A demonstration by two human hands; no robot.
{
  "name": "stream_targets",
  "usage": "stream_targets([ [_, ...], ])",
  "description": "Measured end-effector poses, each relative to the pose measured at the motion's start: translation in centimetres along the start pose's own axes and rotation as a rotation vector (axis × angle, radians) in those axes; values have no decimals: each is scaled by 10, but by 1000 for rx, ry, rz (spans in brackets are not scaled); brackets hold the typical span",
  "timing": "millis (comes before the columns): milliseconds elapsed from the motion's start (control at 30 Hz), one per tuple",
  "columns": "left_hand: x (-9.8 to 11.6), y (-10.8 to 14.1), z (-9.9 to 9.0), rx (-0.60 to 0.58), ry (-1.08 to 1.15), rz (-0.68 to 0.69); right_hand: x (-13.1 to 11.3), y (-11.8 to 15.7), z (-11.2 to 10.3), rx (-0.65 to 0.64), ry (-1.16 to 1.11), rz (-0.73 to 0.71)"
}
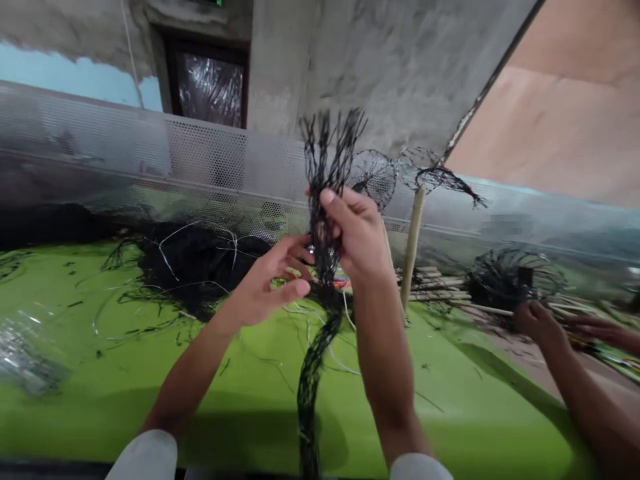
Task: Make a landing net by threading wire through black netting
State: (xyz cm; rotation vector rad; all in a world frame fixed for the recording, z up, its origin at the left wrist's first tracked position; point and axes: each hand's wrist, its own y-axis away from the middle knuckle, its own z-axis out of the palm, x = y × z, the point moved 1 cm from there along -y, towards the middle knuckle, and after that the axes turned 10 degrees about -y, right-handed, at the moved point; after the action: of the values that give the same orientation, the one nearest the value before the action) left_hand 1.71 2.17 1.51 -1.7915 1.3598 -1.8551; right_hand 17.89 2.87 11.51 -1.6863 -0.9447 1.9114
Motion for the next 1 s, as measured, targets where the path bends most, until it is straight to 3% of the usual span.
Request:
stream_targets([
  [100,10,7,10,146,-143,-31,10,35,13,24,99,-57],
  [233,6,5,4,321,-259,-52,26,62,11,-18,85,39],
  [500,-14,-8,-31,555,-162,-59,60,59,-24,274,-164,83],
  [600,-23,-11,-44,617,-174,-53,62,53,-38,344,-286,65],
  [733,-29,-14,-56,649,-186,-36,62,51,-54,334,-314,124],
  [1000,-21,-10,-57,653,-187,11,64,54,-64,303,-263,30],
])
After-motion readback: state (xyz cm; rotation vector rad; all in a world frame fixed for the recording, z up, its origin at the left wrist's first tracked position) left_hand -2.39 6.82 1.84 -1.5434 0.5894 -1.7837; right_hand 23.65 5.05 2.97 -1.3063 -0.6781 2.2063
